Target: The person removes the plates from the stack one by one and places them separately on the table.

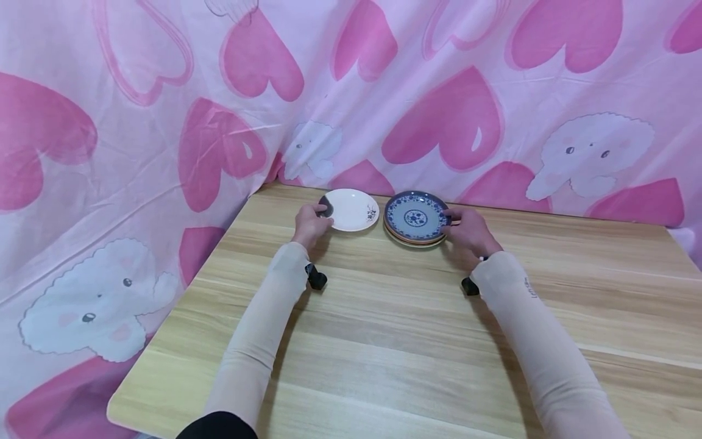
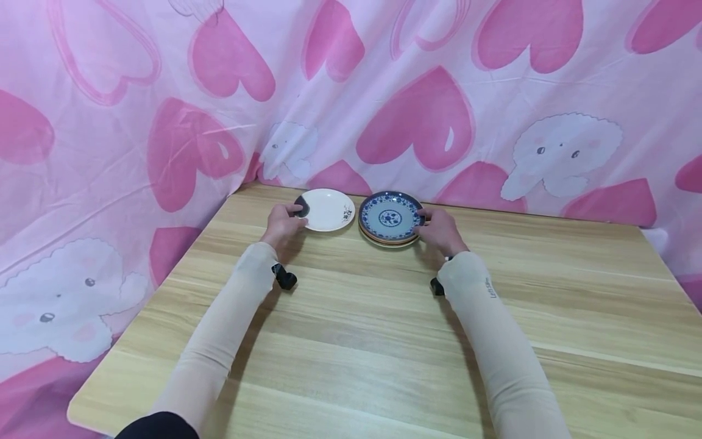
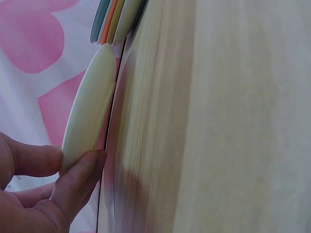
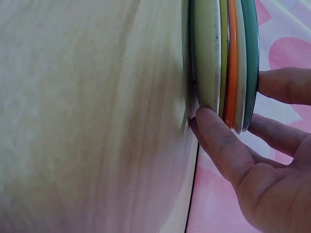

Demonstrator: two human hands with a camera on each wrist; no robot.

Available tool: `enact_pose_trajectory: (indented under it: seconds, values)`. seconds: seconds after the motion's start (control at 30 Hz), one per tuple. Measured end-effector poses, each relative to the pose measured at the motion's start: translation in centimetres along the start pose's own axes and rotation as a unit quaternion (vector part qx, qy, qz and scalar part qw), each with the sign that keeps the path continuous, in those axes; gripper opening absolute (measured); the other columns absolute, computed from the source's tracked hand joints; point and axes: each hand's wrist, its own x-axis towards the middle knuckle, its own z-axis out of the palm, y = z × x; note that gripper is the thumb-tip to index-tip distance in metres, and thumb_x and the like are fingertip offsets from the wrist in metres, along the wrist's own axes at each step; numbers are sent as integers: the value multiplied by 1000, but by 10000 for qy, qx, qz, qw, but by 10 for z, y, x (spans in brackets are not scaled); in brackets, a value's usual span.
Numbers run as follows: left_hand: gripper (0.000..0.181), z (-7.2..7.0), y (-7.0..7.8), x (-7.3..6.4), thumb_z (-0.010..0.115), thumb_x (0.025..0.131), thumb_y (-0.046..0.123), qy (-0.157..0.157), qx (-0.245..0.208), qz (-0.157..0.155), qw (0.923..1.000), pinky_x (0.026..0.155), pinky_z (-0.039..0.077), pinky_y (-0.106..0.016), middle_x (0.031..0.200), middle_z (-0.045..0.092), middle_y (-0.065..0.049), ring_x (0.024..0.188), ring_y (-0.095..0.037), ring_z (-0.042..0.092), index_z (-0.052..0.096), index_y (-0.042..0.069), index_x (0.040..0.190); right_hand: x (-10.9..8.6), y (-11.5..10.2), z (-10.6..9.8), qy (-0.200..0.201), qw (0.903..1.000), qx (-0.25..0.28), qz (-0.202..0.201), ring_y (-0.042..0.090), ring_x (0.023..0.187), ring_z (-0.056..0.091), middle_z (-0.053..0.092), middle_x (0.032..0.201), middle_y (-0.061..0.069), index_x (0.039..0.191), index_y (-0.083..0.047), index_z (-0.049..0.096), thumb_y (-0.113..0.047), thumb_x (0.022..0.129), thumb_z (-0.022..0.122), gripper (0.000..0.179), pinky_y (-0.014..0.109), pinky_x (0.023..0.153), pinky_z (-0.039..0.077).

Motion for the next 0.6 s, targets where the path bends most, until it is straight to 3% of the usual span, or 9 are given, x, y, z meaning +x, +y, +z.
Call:
enact_pose_trajectory:
  seconds: [0.37, 0.6]
  values:
    - [49, 3, 1, 1, 64, 83, 6, -57, 76, 9, 10000, 106, 40, -34, 145, 36, -17, 130, -26, 37, 52, 8, 130, 0, 0, -1, -6, 10000, -19, -34, 35, 121, 44, 43, 136, 22, 138, 0, 39, -13, 88, 57, 54, 45, 98, 45]
    - [49, 3, 0, 1, 65, 80, 4, -54, 71, 177, 9998, 104, 42, -32, 141, 42, -19, 129, -27, 40, 53, 4, 128, -2, -1, -1, 43, 9998, -78, -198, 37, 119, 47, 46, 134, 25, 135, 3, 41, -12, 86, 58, 53, 45, 96, 46]
